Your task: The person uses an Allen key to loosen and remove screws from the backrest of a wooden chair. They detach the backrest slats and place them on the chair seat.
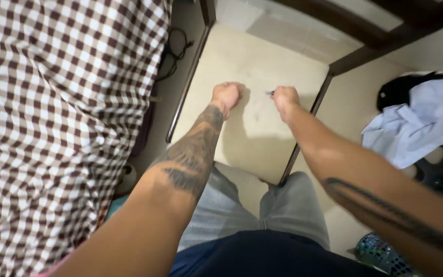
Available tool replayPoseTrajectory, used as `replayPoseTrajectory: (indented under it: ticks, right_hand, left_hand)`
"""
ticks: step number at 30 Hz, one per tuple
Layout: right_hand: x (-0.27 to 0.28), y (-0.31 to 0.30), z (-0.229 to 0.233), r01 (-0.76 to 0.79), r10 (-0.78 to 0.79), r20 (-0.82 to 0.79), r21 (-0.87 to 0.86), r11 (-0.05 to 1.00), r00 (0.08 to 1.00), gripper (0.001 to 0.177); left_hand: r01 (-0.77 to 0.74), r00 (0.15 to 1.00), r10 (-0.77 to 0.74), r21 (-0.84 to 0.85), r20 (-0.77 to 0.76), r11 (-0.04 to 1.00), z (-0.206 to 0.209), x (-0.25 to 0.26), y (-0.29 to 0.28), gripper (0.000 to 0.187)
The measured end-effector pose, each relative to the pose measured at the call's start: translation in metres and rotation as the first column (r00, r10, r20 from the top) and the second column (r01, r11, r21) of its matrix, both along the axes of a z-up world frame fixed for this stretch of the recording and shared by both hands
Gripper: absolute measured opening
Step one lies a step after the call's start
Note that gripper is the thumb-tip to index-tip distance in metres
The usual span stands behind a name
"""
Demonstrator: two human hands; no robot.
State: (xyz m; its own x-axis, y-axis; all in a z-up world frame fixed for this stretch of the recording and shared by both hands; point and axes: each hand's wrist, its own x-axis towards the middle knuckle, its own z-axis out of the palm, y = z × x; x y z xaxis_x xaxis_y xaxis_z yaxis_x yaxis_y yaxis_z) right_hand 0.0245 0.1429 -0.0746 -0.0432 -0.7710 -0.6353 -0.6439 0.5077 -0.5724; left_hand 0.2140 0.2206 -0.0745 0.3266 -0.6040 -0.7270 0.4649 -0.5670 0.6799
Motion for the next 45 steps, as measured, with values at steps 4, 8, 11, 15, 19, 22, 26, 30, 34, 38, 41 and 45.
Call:
replayPoseTrajectory:
  ticks: [4,8,11,15,19,22,26,30,34,38,41,45]
  right_hand:
    - [0.019,-0.001,-0.006,0.09,-0.091,0.016,0.089,0.992,0.996,0.017]
    - [0.054,-0.013,-0.007,0.089,-0.152,0.093,0.487,0.869,0.984,0.013]
    - [0.07,-0.035,0.004,0.249,-0.45,0.201,0.608,0.754,0.87,0.02]
    - [0.118,-0.042,0.038,0.271,-0.547,0.343,0.599,0.754,0.764,0.016]
    - [0.174,-0.043,0.089,0.262,-0.546,0.383,0.585,0.768,0.745,0.007]
    - [0.205,-0.051,0.124,0.155,-0.292,0.266,0.439,0.885,0.919,0.008]
    - [0.225,-0.066,0.16,0.103,-0.109,0.344,0.035,0.994,0.933,0.018]
    - [0.244,-0.085,0.177,0.114,-0.113,0.412,0.023,0.993,0.904,0.021]
    - [0.252,-0.096,0.182,0.091,-0.124,0.432,0.096,0.991,0.893,0.018]
    - [0.248,-0.097,0.184,0.075,-0.105,0.387,0.091,0.993,0.916,0.019]
    - [0.243,-0.1,0.189,0.059,-0.087,0.382,0.082,0.995,0.92,0.018]
    - [0.242,-0.1,0.2,0.03,-0.027,0.322,-0.004,1.0,0.946,0.016]
  left_hand:
    - [0.255,0.966,-0.248,-0.097,0.079,0.962,0.055,0.01,-0.005,0.022]
    - [0.395,0.889,-0.381,-0.004,0.255,0.919,0.089,0.043,-0.007,0.024]
    - [0.526,0.785,-0.482,-0.008,0.39,0.851,0.1,0.071,-0.007,0.027]
    - [0.644,0.615,-0.46,-0.072,0.64,0.762,0.119,0.102,-0.008,0.027]
    - [0.585,0.571,-0.358,-0.061,0.739,0.809,0.131,0.137,-0.023,0.018]
    - [0.471,0.643,-0.336,-0.009,0.688,0.882,0.122,0.177,-0.046,0.017]
    - [0.014,0.965,0.044,-0.221,0.259,0.975,0.102,0.22,-0.083,0.01]
    - [-0.169,0.985,0.167,-0.374,-0.039,0.912,0.097,0.241,-0.134,0.009]
    - [0.023,0.991,0.026,-0.361,0.132,0.932,0.121,0.243,-0.164,0.014]
    - [0.176,0.948,-0.087,-0.274,0.307,0.946,0.151,0.244,-0.166,0.014]
    - [0.197,0.922,-0.089,-0.257,0.378,0.946,0.166,0.242,-0.166,0.013]
    - [0.261,0.862,-0.087,-0.29,0.5,0.921,0.173,0.242,-0.166,0.011]
